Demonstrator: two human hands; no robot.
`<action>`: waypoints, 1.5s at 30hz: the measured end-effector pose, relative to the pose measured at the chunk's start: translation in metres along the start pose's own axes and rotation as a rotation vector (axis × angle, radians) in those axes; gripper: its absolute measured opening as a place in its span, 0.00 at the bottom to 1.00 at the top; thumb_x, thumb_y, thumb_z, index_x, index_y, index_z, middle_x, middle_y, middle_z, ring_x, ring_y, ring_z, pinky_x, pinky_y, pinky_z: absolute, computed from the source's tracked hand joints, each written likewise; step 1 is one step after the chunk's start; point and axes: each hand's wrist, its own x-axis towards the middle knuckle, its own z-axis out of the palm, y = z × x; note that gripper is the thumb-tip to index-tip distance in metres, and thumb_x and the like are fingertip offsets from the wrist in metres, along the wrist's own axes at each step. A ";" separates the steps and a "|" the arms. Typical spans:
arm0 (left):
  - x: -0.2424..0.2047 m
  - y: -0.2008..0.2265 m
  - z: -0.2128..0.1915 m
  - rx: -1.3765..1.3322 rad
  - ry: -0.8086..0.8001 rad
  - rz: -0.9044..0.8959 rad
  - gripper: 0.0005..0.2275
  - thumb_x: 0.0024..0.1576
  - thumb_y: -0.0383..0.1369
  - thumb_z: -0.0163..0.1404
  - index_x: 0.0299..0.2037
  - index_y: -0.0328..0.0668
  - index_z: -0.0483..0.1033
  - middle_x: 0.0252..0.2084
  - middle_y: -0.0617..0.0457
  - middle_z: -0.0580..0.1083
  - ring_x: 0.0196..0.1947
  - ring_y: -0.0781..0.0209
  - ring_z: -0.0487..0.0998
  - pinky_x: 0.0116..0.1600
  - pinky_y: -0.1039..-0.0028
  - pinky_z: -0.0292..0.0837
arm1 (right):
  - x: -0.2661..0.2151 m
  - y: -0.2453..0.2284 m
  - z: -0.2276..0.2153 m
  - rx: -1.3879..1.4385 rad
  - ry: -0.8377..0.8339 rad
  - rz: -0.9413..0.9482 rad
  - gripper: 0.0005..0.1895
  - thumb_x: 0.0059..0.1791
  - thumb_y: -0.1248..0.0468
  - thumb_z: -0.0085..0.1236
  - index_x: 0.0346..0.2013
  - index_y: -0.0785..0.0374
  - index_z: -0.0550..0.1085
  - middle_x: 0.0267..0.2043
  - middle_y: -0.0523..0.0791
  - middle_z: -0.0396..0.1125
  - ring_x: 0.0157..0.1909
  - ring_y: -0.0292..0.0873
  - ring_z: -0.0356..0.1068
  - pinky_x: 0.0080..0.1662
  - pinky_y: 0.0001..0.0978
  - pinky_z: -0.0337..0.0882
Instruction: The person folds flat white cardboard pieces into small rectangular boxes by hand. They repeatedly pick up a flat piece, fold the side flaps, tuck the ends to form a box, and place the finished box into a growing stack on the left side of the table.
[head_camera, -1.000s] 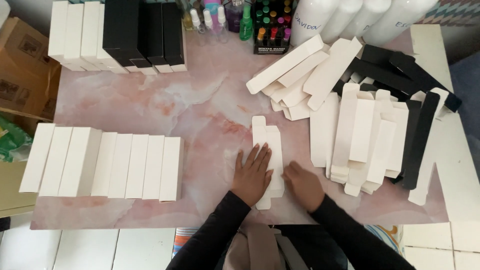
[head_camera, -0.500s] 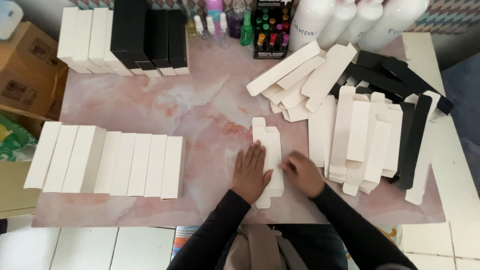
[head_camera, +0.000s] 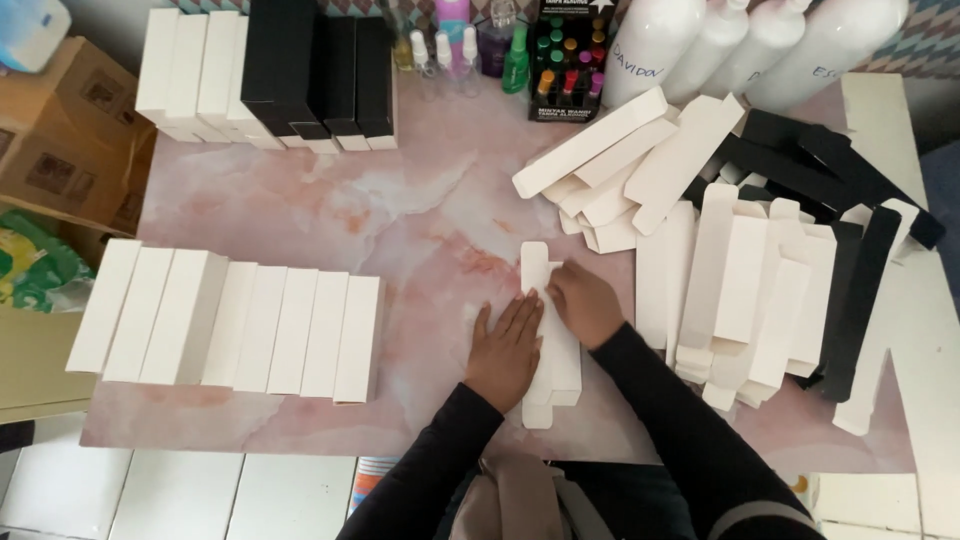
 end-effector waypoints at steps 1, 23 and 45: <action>0.000 -0.001 0.004 -0.003 -0.003 0.002 0.23 0.72 0.40 0.28 0.75 0.43 0.51 0.77 0.49 0.53 0.76 0.57 0.47 0.74 0.47 0.32 | -0.011 -0.003 0.002 0.000 -0.002 0.003 0.07 0.51 0.59 0.54 0.32 0.58 0.72 0.34 0.47 0.66 0.36 0.59 0.73 0.37 0.50 0.73; -0.001 -0.001 0.002 -0.050 0.106 -0.026 0.23 0.68 0.40 0.33 0.73 0.43 0.56 0.76 0.51 0.57 0.76 0.59 0.52 0.74 0.49 0.40 | -0.150 -0.050 -0.019 0.409 0.018 -0.081 0.08 0.52 0.59 0.56 0.32 0.58 0.73 0.31 0.44 0.67 0.30 0.49 0.70 0.34 0.38 0.69; -0.004 -0.019 -0.026 -0.804 0.209 -0.155 0.28 0.68 0.32 0.42 0.76 0.37 0.44 0.63 0.28 0.69 0.67 0.39 0.66 0.75 0.55 0.43 | -0.077 -0.066 -0.021 0.308 0.215 -0.076 0.21 0.52 0.56 0.59 0.58 0.63 0.75 0.43 0.50 0.69 0.39 0.52 0.73 0.39 0.40 0.75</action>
